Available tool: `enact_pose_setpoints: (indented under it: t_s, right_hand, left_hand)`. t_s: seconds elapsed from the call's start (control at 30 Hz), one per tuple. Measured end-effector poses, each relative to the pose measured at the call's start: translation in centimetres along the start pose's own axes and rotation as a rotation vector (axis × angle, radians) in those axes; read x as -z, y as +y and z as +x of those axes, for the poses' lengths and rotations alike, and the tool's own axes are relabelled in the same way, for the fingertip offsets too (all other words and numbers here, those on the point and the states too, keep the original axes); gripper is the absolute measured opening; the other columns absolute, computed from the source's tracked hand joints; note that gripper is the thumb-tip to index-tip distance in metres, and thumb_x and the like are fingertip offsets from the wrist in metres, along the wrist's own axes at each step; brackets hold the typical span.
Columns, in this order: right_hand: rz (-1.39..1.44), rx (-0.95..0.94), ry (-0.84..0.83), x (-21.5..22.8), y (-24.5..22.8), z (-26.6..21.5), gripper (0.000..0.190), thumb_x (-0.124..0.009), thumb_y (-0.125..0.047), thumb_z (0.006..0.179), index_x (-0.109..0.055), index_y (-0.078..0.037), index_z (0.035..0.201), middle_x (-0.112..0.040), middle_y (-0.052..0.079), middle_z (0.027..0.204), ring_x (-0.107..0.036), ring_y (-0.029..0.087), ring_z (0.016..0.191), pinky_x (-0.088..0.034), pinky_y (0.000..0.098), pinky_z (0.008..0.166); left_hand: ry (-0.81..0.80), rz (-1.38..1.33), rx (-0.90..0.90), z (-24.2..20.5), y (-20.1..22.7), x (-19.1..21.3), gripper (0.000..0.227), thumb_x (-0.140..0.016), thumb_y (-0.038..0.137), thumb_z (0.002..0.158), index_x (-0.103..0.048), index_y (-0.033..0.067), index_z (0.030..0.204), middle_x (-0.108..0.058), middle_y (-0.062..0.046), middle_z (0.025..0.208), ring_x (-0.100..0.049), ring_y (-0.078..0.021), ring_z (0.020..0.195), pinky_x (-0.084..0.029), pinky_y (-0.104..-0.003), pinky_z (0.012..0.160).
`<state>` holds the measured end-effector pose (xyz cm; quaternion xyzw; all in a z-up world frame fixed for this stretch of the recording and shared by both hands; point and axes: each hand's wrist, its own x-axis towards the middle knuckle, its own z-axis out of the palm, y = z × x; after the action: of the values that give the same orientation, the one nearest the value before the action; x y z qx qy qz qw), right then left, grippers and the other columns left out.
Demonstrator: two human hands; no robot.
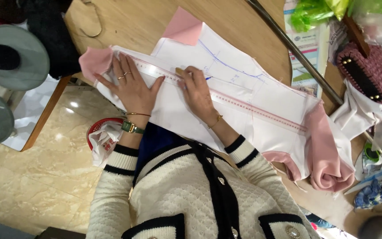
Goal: The person measures and marks a white fabric piece with a ruler and pen, then uses shears to cut along the marked lines. After cutting, the person folds the fabric and places a pink fabric piece on top of it.
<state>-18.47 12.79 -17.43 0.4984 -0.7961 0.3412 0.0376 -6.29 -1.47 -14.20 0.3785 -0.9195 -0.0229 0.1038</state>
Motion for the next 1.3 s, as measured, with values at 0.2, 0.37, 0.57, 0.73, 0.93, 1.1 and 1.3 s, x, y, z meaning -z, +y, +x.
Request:
enact_pose_setpoints:
  t_s: [0.2,0.37,0.57,0.73,0.93,1.1,1.3]
  right_hand:
    - [0.265,-0.049,0.060,3.3,-2.6,5.8,0.040,-0.033,-0.034,0.111,-0.063,-0.018,0.130,-0.047,0.003,0.096,-0.052,0.019,0.085,-0.049,0.0339,0.082]
    - [0.660,-0.175,-0.112,0.1,-2.7,8.9,0.027,-0.043,-0.019,0.110,-0.067,-0.009,0.115,-0.068,0.010,0.093,-0.070,0.024,0.088,-0.055,0.0398,0.087]
    - [0.765,-0.241,-0.247,-1.8,-4.3,10.6,0.028,-0.046,-0.025,0.108,-0.068,-0.008,0.112,-0.072,0.007,0.092,-0.073,0.018,0.089,-0.058,0.0322,0.086]
    - [0.809,-0.285,-0.312,-3.0,-4.6,11.3,0.037,-0.044,-0.034,0.106,-0.067,-0.006,0.115,-0.073,0.007,0.099,-0.073,0.017,0.096,-0.060,0.0279,0.093]
    - [0.774,-0.289,-0.343,-3.1,-4.7,11.7,0.040,-0.044,-0.037,0.105,-0.068,-0.006,0.114,-0.074,0.006,0.113,-0.075,0.018,0.098,-0.058,0.0267,0.091]
    - [0.705,-0.280,-0.404,-2.5,-4.0,11.3,0.042,-0.044,-0.040,0.104,-0.067,-0.008,0.117,-0.076,0.008,0.111,-0.077,0.018,0.101,-0.058,0.0248,0.085]
    - [0.607,-0.212,-0.467,4.6,0.6,6.4,0.024,-0.048,-0.015,0.110,-0.067,-0.001,0.114,-0.070,0.019,0.091,-0.070,0.035,0.091,-0.055,0.0475,0.086]
  left_hand:
    - [-0.010,-0.047,0.009,-0.3,-0.4,-1.0,0.098,-0.058,0.071,0.095,-0.043,-0.0075,0.152,-0.040,-0.027,0.159,-0.023,-0.0386,0.152,-0.001,-0.083,0.108]
    - [0.019,-0.047,0.020,-0.2,-0.6,-2.1,0.099,-0.055,0.073,0.096,-0.039,-0.0051,0.154,-0.038,-0.025,0.160,-0.022,-0.0378,0.152,-0.002,-0.084,0.106]
    - [0.099,-0.066,0.022,-0.2,-0.7,-2.7,0.101,-0.039,0.080,0.099,-0.040,-0.0044,0.153,-0.041,-0.022,0.160,-0.031,-0.0370,0.150,-0.006,-0.082,0.108]
    - [0.092,-0.165,0.044,0.1,-0.8,-2.0,0.104,-0.032,0.083,0.098,-0.041,-0.0061,0.152,-0.041,-0.019,0.160,-0.033,-0.0355,0.149,-0.004,-0.081,0.110]
    - [0.089,-0.195,0.033,0.2,-0.6,-1.9,0.104,-0.033,0.082,0.097,-0.041,-0.0078,0.150,-0.040,-0.021,0.160,-0.033,-0.0365,0.150,-0.001,-0.081,0.110]
    - [0.121,-0.181,0.024,0.1,-0.6,-1.9,0.107,-0.034,0.083,0.097,-0.042,-0.0094,0.148,-0.044,-0.023,0.157,-0.035,-0.0386,0.148,-0.003,-0.082,0.109]
    - [0.101,-0.097,0.012,-0.1,-0.4,-2.1,0.099,-0.065,0.078,0.090,-0.052,-0.0077,0.140,-0.047,-0.028,0.154,-0.028,-0.0385,0.150,0.003,-0.083,0.106]
